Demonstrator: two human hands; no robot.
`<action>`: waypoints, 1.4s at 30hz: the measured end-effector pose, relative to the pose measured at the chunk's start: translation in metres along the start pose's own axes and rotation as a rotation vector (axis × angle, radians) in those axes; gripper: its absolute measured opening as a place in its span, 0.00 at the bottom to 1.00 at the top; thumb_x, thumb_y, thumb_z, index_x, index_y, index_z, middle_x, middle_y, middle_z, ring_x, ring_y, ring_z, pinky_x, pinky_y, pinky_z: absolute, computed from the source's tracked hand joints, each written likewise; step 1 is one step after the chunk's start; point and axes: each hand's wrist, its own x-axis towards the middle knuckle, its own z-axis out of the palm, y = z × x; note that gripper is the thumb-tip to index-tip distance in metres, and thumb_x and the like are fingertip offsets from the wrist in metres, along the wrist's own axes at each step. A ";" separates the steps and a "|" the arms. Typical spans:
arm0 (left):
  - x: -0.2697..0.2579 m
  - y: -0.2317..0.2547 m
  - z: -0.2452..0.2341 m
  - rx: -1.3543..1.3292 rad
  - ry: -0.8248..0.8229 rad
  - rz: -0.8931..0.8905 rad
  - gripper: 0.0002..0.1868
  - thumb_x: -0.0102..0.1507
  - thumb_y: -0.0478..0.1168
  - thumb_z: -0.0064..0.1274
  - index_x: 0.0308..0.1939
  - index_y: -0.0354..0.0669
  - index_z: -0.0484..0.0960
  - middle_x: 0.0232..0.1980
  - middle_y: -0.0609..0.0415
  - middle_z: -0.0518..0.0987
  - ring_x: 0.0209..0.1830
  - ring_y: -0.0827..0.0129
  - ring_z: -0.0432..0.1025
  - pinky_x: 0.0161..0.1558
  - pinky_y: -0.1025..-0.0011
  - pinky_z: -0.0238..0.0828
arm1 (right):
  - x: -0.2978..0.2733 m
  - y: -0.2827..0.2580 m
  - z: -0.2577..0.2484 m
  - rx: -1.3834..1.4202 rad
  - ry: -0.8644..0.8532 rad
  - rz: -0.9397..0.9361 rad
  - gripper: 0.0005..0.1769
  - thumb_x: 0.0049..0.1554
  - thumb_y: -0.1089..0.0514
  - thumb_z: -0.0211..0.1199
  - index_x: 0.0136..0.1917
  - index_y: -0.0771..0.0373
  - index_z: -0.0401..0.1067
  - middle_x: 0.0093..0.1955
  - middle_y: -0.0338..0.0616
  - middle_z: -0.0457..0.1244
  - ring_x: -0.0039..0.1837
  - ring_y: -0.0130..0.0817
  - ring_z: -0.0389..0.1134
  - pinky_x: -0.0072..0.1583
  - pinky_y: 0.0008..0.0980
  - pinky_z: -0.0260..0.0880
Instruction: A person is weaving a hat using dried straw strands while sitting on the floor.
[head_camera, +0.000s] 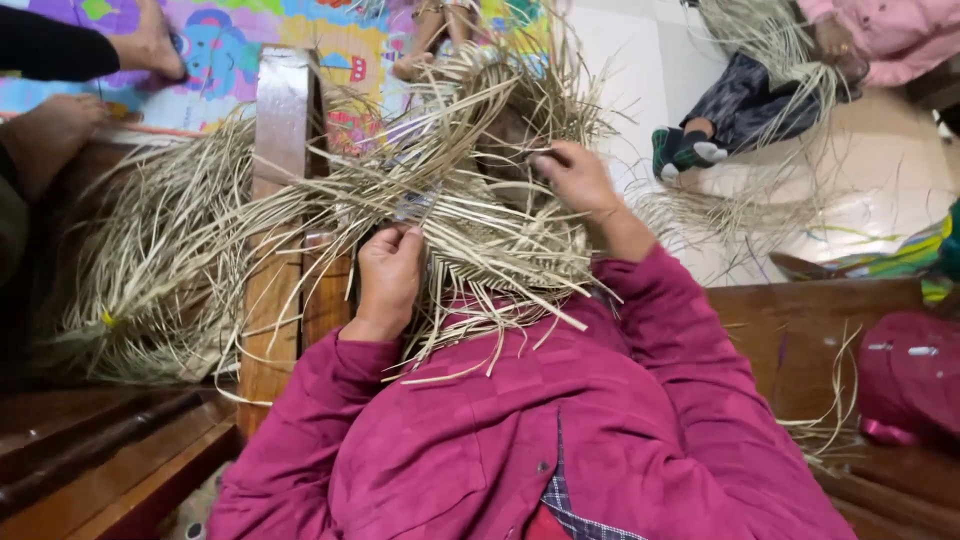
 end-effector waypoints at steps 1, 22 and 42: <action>-0.001 0.002 0.000 0.010 -0.017 -0.002 0.06 0.65 0.36 0.55 0.32 0.42 0.82 0.22 0.61 0.72 0.20 0.82 0.60 0.24 0.79 0.58 | -0.002 -0.009 -0.019 0.019 0.070 0.041 0.09 0.60 0.57 0.69 0.55 0.54 0.80 0.42 0.45 0.69 0.45 0.36 0.70 0.50 0.36 0.73; -0.004 -0.002 -0.004 0.080 -0.150 0.017 0.09 0.69 0.35 0.47 0.34 0.41 0.78 0.23 0.66 0.66 0.20 0.83 0.55 0.24 0.81 0.51 | -0.090 -0.210 -0.068 0.211 -0.452 -0.656 0.10 0.60 0.67 0.61 0.54 0.61 0.76 0.51 0.49 0.69 0.50 0.43 0.71 0.54 0.37 0.75; -0.004 -0.002 -0.004 0.081 -0.128 0.033 0.11 0.67 0.34 0.49 0.28 0.44 0.77 0.20 0.66 0.68 0.19 0.84 0.56 0.25 0.81 0.54 | -0.008 -0.159 0.052 -0.148 -0.478 -0.899 0.04 0.65 0.63 0.59 0.52 0.60 0.74 0.43 0.49 0.65 0.45 0.52 0.69 0.46 0.46 0.69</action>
